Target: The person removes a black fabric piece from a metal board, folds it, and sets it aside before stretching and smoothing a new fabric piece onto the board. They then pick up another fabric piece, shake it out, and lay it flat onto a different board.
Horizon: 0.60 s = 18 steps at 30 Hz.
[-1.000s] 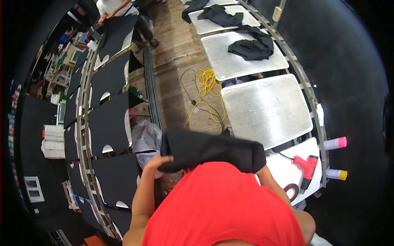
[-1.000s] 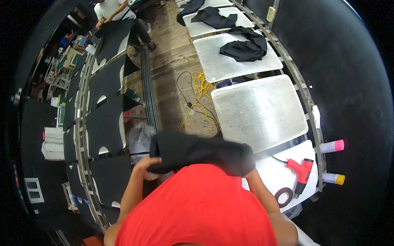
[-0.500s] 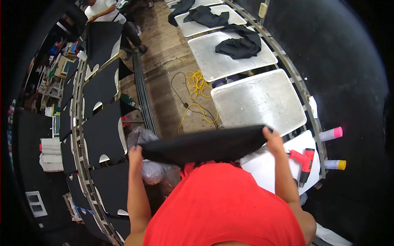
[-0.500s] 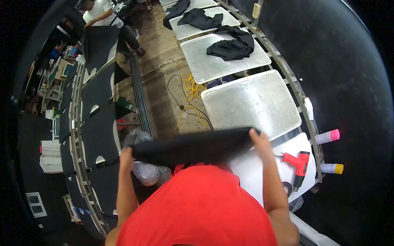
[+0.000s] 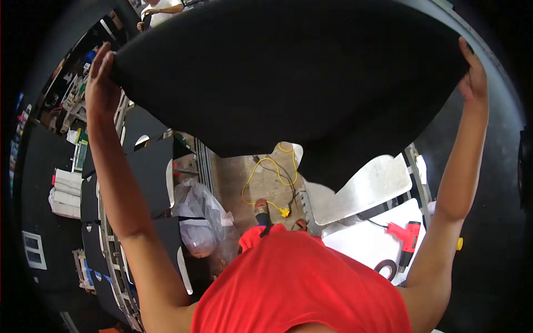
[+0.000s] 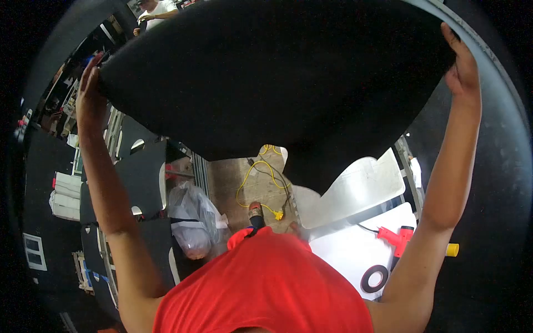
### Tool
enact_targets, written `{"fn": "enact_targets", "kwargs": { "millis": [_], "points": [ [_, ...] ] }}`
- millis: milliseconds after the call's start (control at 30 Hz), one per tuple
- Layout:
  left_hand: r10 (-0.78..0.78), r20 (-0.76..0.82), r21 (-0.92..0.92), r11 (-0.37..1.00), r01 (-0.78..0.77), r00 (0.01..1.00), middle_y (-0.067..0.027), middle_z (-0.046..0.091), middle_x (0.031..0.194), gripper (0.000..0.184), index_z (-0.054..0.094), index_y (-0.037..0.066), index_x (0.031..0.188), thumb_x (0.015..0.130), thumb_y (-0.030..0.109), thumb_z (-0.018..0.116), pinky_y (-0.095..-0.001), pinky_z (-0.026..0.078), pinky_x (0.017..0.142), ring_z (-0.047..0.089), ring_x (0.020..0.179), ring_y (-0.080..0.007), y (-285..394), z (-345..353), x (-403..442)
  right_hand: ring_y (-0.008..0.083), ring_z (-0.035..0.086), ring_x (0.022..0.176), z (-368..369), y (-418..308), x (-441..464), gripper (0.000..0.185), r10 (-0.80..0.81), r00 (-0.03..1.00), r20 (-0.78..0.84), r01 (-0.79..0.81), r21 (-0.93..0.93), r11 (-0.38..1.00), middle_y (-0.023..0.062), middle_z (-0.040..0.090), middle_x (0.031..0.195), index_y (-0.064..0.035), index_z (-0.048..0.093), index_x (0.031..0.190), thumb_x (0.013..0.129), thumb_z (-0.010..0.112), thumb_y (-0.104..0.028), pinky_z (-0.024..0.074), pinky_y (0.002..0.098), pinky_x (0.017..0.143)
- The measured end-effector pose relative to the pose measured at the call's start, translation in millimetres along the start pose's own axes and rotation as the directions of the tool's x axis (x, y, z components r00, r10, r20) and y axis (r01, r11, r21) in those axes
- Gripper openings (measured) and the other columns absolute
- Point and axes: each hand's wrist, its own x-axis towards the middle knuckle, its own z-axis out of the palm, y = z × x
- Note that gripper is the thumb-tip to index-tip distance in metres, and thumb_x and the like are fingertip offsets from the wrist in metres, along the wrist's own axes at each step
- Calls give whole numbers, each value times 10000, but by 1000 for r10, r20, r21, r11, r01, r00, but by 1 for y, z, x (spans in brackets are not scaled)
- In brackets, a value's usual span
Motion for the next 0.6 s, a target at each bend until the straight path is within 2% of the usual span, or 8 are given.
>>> {"fn": "enact_targets", "kwargs": {
  "millis": [100,167,233,333,400,433,467,600],
  "points": [
    [-88,-37,-364,929,69,995,-119,559,1326,486,463,11,1394,947,132,611,-337,428,1020,549,1197,-214,18,20,14,214,607,1148,-21,-22,30,280,-36,998,61,37,-15,999,119,661,1180,-1,653,1140,914,667,-166,472,325,997],
    [-95,64,-200,974,106,993,-125,488,1423,385,527,2,1328,996,198,536,-364,422,1042,526,1249,-241,22,30,11,211,621,1123,-25,-33,32,275,44,993,105,-40,-36,999,116,663,1178,1,654,1135,920,661,-171,492,324,972],
    [-93,98,-262,958,116,991,-141,581,1294,449,515,4,1349,944,160,628,-337,453,988,572,1164,-214,-13,11,26,209,636,1091,-37,-32,32,293,-60,997,44,63,-72,995,111,668,1169,-6,660,1128,919,668,-211,511,326,935],
    [-169,156,-328,921,212,973,-110,612,1253,412,554,-33,1283,927,153,650,-337,447,991,582,1137,-196,-16,24,24,202,629,1094,-74,-35,39,303,98,977,191,-83,-86,993,100,671,1160,-20,651,1157,916,670,-204,488,332,965],
    [-98,183,-310,938,153,978,-111,619,1237,413,558,-34,1276,921,153,659,-338,444,995,582,1139,-198,-25,29,8,188,590,1146,-69,-28,5,420,-4,996,-94,0,-43,999,108,638,1213,12,587,1246,897,691,-197,441,320,1012],
    [-28,212,-289,953,90,977,-111,625,1221,414,562,-36,1268,916,154,668,-338,441,998,582,1141,-199,-30,33,-2,194,562,1178,-70,-22,-19,501,25,999,25,-20,-203,979,117,610,1250,38,534,1293,883,704,-195,412,320,1034],
    [-191,166,-367,899,241,967,-82,641,1150,419,580,-30,1236,892,177,702,-328,438,987,590,1101,-193,-30,39,-21,200,534,1211,-75,-13,-45,586,74,988,137,-20,-358,933,126,582,1288,63,481,1341,869,716,-193,383,321,1056],
    [-430,223,-47,891,451,875,-3,652,892,326,663,46,1011,724,84,814,-263,482,773,606,805,-108,-58,34,-125,293,497,1263,-142,28,-124,837,332,939,-92,-340,-393,854,210,460,1413,97,380,1407,766,799,-242,373,327,1069]
  ]
}}
